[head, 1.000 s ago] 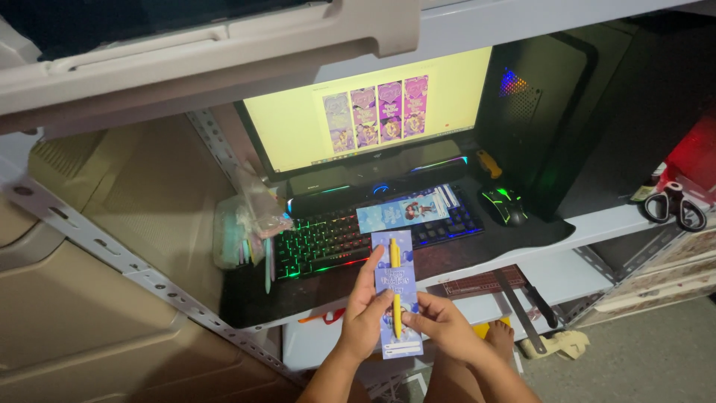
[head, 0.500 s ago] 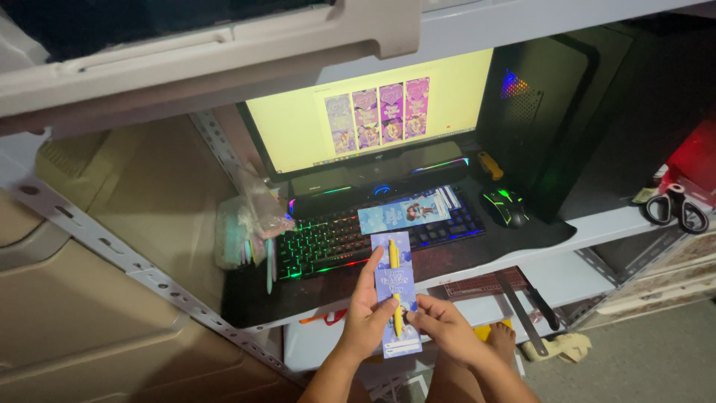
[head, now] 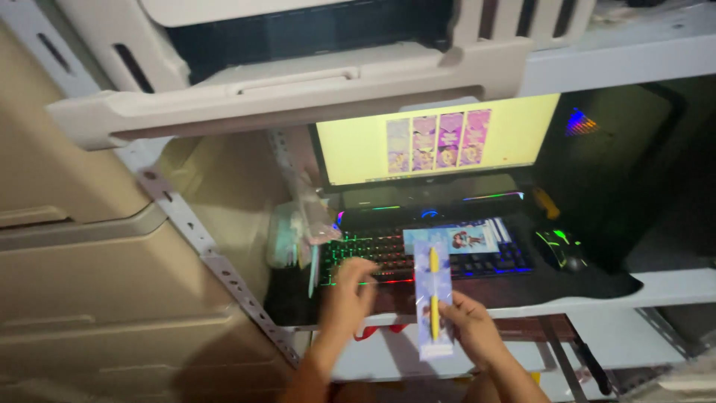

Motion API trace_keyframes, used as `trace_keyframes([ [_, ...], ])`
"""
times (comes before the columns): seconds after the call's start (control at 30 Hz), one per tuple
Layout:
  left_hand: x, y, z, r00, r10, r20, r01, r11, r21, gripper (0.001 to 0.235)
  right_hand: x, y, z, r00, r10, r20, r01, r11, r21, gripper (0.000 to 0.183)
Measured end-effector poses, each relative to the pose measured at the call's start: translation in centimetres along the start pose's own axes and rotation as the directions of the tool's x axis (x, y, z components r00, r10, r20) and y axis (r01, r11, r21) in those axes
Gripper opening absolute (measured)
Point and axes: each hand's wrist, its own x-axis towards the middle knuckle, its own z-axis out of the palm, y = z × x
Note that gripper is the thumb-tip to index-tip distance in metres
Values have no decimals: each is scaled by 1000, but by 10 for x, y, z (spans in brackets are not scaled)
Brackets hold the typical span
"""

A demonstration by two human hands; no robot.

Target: Cutting printed paper into strips using a utility knife and ruler, followed by inserting a pencil into a paper sleeve.

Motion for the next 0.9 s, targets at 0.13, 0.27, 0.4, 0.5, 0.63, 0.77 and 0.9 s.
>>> trace_keyframes([
  [0.13,39,-75,-31,995,-98,-31,96,776,623,22,20,-24,15,993,-24,-115,-6,967,-254,27],
  [0.27,59,-113,-30,965,261,21,-153,496,855,16,49,-13,18,985,-138,-100,112,967,-228,23],
  [0.4,64,-184,-1,967,249,42,-147,420,895,11,55,-11,18,988,-129,-80,116,981,-152,21],
  [0.5,68,-159,-10,916,396,56,-241,436,867,14,49,-21,18,991,-102,-86,86,981,-173,24],
  [0.63,72,-128,-20,872,485,66,-302,427,853,19,60,-5,-4,997,-65,-33,68,992,106,35],
  [0.77,72,-121,-21,880,469,72,-254,337,907,21,60,-1,-10,997,-79,3,77,976,203,42],
  [0.9,66,-143,-14,949,311,47,-169,378,911,23,62,5,-17,996,-89,-5,88,972,217,34],
])
